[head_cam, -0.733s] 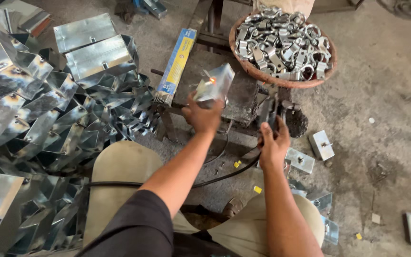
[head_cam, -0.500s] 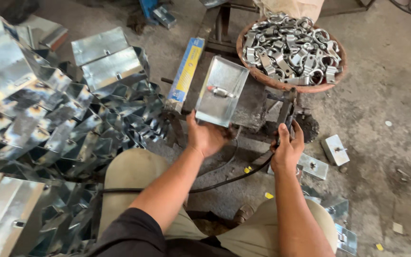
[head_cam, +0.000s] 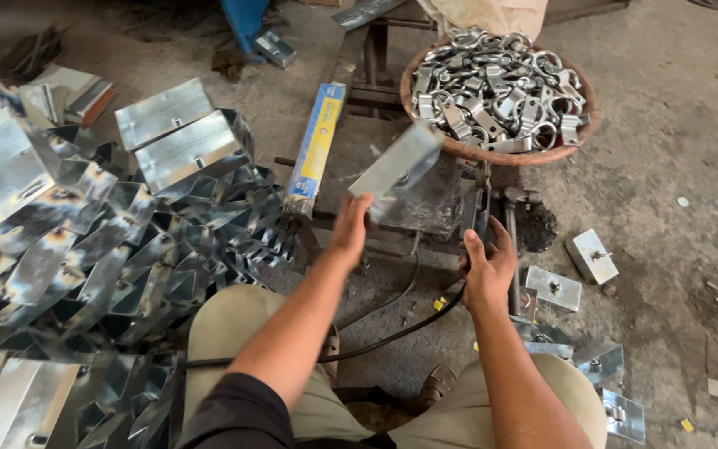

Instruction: The person sits on the floor and repeatedly picks up rectangular metal plates and metal rings, then welds the rings onto the plates using a handheld welding torch. Finished pieces are placed on the floor nearby.

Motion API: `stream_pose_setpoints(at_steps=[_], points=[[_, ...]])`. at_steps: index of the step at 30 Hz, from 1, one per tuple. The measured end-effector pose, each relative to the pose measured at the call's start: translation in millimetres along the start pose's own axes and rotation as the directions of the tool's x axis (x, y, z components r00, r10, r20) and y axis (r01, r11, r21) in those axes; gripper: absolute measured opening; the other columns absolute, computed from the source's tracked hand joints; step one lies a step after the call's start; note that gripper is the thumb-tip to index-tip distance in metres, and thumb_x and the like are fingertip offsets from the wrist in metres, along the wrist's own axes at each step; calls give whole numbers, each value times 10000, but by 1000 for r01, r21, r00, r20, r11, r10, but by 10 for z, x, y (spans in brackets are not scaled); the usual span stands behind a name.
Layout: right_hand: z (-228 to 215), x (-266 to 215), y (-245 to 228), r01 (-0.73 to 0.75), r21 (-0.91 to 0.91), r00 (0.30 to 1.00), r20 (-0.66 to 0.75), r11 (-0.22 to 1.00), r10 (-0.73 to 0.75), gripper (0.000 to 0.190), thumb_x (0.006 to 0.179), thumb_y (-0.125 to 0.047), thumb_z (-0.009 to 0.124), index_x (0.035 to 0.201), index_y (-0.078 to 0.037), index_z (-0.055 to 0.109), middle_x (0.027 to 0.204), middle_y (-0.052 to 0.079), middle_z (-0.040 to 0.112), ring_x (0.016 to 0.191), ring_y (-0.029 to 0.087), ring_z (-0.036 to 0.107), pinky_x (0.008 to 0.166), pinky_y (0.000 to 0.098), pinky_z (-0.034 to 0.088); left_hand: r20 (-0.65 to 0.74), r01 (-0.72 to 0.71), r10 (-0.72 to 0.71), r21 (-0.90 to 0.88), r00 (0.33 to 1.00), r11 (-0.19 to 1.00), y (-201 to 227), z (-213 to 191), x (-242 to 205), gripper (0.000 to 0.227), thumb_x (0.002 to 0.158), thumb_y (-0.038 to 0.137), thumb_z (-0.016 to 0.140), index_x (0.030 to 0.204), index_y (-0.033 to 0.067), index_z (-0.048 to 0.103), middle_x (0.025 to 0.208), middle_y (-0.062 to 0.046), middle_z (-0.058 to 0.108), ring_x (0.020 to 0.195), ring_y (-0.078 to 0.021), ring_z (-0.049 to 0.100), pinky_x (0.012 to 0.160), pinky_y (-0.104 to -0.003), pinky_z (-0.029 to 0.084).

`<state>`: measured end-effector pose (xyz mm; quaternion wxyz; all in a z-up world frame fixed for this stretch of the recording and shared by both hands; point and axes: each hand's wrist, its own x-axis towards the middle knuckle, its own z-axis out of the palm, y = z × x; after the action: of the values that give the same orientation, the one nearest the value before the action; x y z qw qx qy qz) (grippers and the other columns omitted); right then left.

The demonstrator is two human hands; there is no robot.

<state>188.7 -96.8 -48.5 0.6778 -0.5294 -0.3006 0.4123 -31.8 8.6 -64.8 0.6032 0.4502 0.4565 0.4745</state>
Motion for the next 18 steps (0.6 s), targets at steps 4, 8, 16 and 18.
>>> stream_pose_setpoints(at_steps=[4, 8, 16, 18], points=[[14, -11, -60, -74, -43, 997, -13, 996, 73, 662, 904, -230, 743, 1477, -35, 477, 852, 32, 654, 583, 82, 519, 488, 231, 396, 290, -320, 141, 790, 947, 523, 362, -534, 275, 1177, 662, 540, 813, 1615, 145, 246, 1601, -215, 348, 1475, -383, 328, 1210, -468, 264], [77, -75, -55, -123, -199, 988, 64, 972, 138, 698, 879, -257, 774, 1477, -38, 489, 833, 46, 670, 587, 92, 547, 484, 246, 422, 349, -316, -186, 931, 919, 183, 523, -717, 399, 1322, 594, 397, 915, 1654, 220, 145, 1630, -206, 305, 1507, -391, 291, 1250, -436, 248], [234, -246, 2, -45, -427, 983, 141, 903, 116, 750, 782, -366, 863, 1376, 9, 601, 893, 100, 743, 723, 105, 637, 611, 242, 498, 380, -382, -185, 924, 906, 26, 618, -950, 581, 1281, 606, 593, 913, 1605, 147, 246, 1637, -168, 299, 1533, -386, 220, 1231, -484, 222], [267, -283, 4, -14, -425, 984, 157, 905, 89, 756, 785, -379, 862, 1375, 12, 596, 909, 103, 752, 767, 109, 666, 658, 241, 524, 380, -384, -178, 923, 908, 16, 655, -965, 603, 1292, 594, 613, 901, 1608, 146, 252, 1637, -147, 301, 1520, -386, 224, 1215, -506, 228]])
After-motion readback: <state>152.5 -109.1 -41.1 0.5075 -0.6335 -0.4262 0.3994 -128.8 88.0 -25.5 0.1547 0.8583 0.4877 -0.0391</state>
